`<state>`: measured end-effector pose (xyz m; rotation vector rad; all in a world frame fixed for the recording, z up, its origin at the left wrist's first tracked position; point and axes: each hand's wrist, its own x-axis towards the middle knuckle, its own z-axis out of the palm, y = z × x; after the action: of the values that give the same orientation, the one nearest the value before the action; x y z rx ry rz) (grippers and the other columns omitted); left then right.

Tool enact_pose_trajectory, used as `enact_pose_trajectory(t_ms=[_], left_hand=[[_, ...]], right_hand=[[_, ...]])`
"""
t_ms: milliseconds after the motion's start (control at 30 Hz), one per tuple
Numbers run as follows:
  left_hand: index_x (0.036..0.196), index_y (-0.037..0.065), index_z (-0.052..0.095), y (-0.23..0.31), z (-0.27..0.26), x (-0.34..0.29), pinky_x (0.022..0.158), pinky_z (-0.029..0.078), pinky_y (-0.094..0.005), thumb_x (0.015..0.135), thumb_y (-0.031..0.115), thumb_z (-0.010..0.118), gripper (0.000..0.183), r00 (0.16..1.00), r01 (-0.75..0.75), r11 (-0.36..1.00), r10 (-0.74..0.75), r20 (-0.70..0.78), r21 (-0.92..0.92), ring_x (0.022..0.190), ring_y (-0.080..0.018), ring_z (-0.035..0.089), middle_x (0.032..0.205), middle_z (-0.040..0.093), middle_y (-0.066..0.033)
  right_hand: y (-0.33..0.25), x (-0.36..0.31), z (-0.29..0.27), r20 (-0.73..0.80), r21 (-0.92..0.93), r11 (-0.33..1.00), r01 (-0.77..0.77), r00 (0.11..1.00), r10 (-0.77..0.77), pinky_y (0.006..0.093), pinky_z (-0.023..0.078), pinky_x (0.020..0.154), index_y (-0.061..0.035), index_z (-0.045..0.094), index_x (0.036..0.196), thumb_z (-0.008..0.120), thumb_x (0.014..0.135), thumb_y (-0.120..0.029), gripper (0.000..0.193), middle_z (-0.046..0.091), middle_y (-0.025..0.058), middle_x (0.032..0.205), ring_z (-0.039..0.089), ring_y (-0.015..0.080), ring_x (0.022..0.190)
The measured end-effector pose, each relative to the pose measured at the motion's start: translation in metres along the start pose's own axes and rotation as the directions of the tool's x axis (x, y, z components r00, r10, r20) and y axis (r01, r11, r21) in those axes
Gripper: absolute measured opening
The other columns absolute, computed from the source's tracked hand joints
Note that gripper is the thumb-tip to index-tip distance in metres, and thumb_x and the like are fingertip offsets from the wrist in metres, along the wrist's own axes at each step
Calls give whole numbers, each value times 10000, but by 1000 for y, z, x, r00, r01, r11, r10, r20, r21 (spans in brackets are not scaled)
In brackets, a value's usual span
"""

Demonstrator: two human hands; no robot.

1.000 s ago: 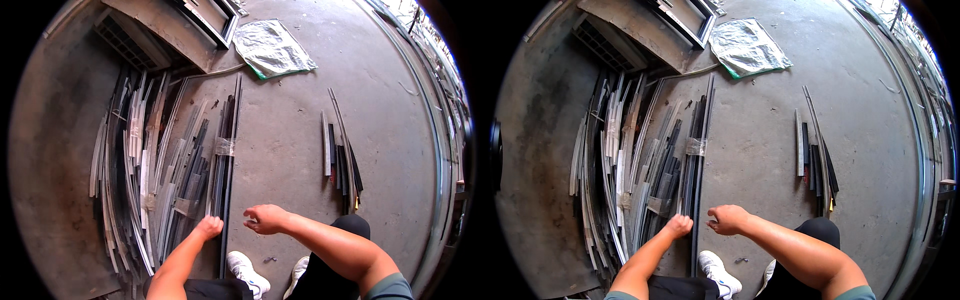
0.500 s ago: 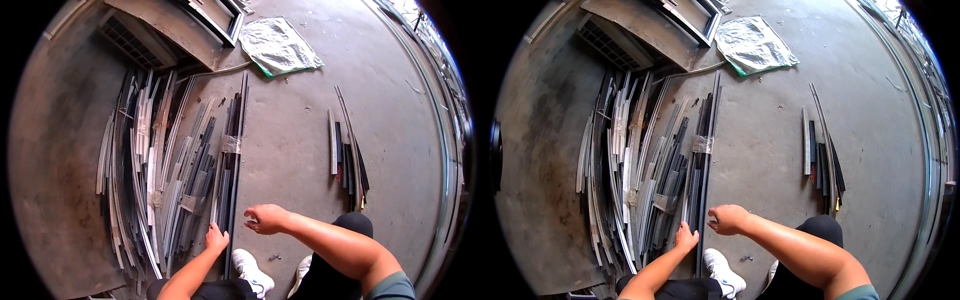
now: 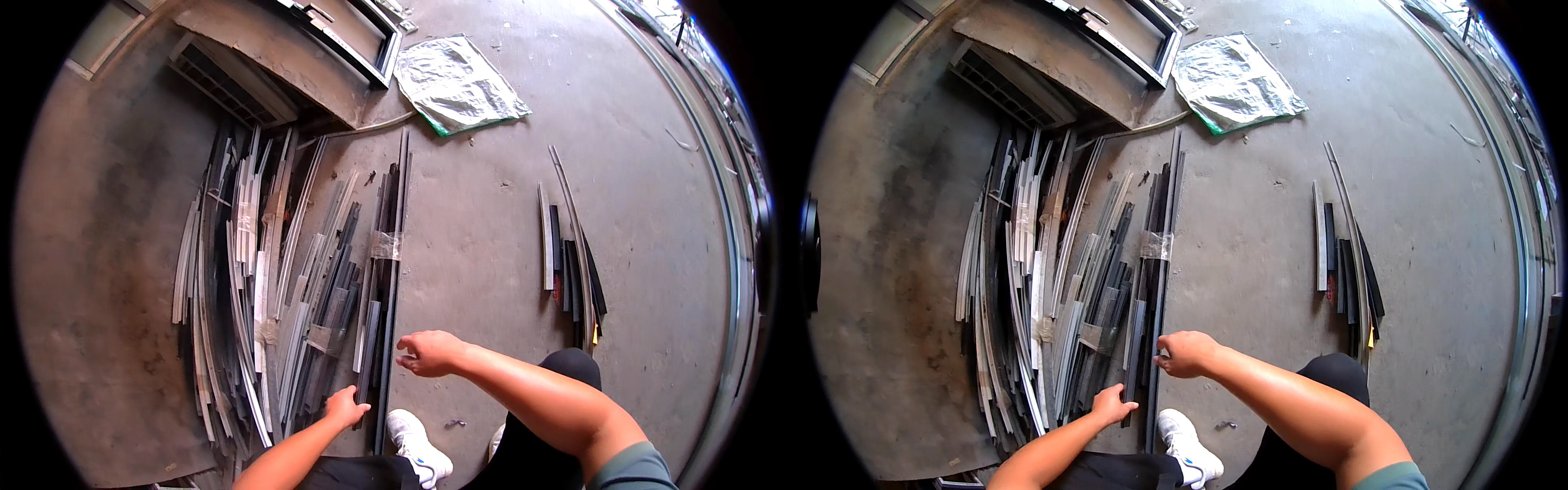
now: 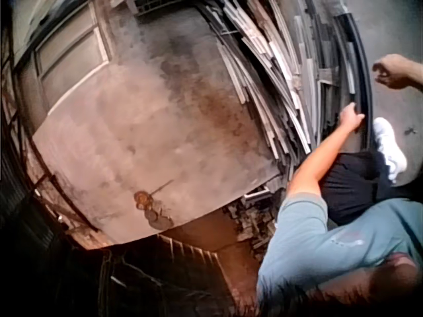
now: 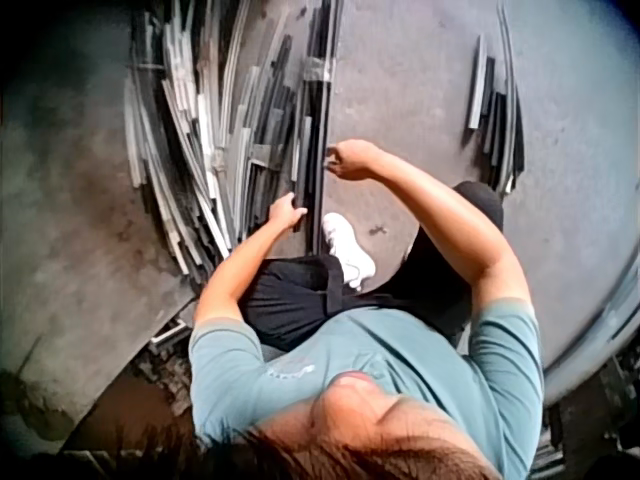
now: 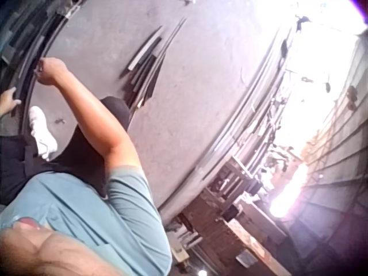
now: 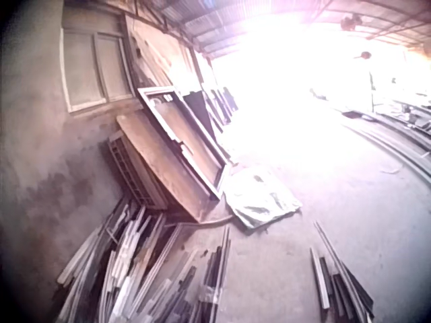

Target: The person picks up and moves various metal and plastic extrusions from a large pile on the floor, grouping similar pieces together.

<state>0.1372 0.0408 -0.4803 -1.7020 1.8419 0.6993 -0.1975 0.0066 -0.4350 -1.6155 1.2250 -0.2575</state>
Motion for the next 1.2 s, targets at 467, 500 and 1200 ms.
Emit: enact_pose_trajectory(t_ms=[467,500,1200], left_hand=[[825,85,490,150,-105,-48,637,510,-460,670,544,914,644,914,-216,946,108,-390,-243,674,-342,664,686,642,-99],[824,86,487,156,-108,-48,628,507,-458,662,556,917,657,912,-230,940,117,-393,-253,662,-336,658,673,632,-93],[1158,32,695,41,-155,37,908,557,-436,803,568,800,651,949,-304,941,285,-138,-151,1060,-338,697,1129,721,-192]], right_hand=[[4,10,-18,-185,650,759,45,978,100,363,575,742,38,669,1060,682,989,-318,364,730,145,891,723,215,800],[7,9,-19,-190,698,714,51,975,116,350,571,724,38,667,1051,672,1000,-301,342,721,122,879,713,190,787],[64,18,-3,-18,487,795,-362,906,423,345,586,635,33,691,873,659,918,-227,266,732,118,761,741,215,690]])
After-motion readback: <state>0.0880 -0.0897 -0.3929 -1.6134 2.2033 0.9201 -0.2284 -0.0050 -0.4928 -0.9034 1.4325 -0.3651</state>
